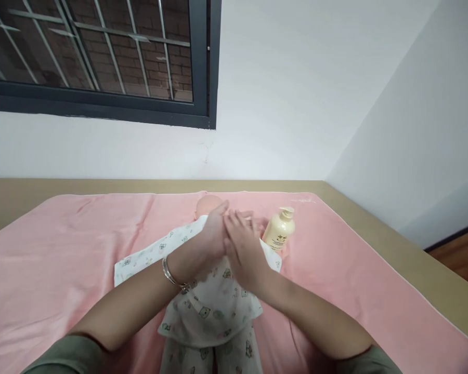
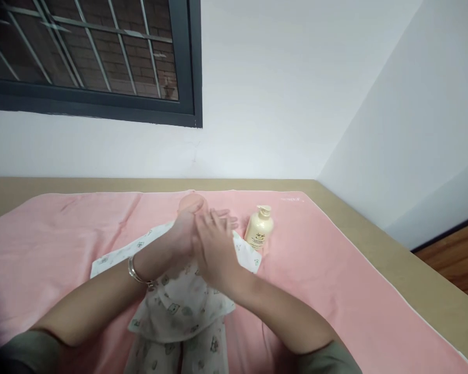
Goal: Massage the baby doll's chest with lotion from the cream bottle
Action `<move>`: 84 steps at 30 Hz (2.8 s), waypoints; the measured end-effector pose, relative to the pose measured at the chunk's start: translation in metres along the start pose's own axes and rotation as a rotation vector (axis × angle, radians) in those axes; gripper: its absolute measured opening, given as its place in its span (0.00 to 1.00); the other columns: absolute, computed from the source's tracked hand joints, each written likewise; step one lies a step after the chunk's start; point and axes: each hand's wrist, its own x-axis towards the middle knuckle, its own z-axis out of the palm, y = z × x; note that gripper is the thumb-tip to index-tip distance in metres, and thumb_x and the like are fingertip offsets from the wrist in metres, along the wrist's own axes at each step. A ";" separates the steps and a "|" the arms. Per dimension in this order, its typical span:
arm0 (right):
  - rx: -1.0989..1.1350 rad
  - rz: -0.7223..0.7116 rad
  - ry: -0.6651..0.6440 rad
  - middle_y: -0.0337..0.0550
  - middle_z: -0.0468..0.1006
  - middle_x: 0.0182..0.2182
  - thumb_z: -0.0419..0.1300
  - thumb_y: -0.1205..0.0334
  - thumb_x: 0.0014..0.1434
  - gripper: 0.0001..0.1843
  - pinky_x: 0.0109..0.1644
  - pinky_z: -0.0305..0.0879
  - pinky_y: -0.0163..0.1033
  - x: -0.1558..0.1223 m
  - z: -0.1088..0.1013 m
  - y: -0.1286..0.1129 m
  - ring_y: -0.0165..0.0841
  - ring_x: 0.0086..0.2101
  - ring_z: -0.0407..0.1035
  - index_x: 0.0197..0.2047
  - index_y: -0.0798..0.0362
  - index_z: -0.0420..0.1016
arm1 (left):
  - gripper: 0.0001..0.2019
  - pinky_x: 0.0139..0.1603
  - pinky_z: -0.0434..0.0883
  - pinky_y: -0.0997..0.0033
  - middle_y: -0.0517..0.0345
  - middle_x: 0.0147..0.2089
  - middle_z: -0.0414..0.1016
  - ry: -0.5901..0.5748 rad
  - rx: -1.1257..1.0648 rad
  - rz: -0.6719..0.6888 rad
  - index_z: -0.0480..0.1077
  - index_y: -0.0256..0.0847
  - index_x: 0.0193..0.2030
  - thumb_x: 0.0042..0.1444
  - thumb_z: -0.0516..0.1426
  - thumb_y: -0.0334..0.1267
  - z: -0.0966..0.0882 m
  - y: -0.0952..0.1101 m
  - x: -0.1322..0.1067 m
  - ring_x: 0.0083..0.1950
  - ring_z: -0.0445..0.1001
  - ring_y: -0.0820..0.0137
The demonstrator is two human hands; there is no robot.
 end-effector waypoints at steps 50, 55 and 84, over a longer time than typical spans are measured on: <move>0.354 -0.422 0.240 0.54 0.57 0.68 0.49 0.62 0.63 0.32 0.66 0.57 0.55 0.006 0.019 -0.050 0.44 0.67 0.50 0.69 0.56 0.52 | 0.24 0.66 0.62 0.53 0.48 0.59 0.72 0.236 0.285 0.727 0.67 0.44 0.58 0.65 0.43 0.55 -0.030 0.027 -0.092 0.66 0.65 0.59; 0.132 -0.010 0.068 0.58 0.58 0.67 0.50 0.63 0.64 0.25 0.66 0.52 0.61 0.034 0.049 -0.003 0.46 0.67 0.50 0.64 0.56 0.63 | 0.12 0.69 0.55 0.61 0.52 0.60 0.71 0.578 0.744 0.853 0.72 0.45 0.49 0.61 0.54 0.43 -0.080 0.006 -0.054 0.67 0.63 0.60; -0.120 0.100 -0.301 0.62 0.58 0.67 0.44 0.59 0.71 0.27 0.67 0.47 0.64 0.043 0.055 0.015 0.51 0.67 0.48 0.67 0.62 0.59 | 0.24 0.71 0.51 0.47 0.46 0.65 0.65 0.560 1.276 1.007 0.59 0.40 0.65 0.67 0.43 0.47 -0.134 -0.031 -0.042 0.68 0.61 0.59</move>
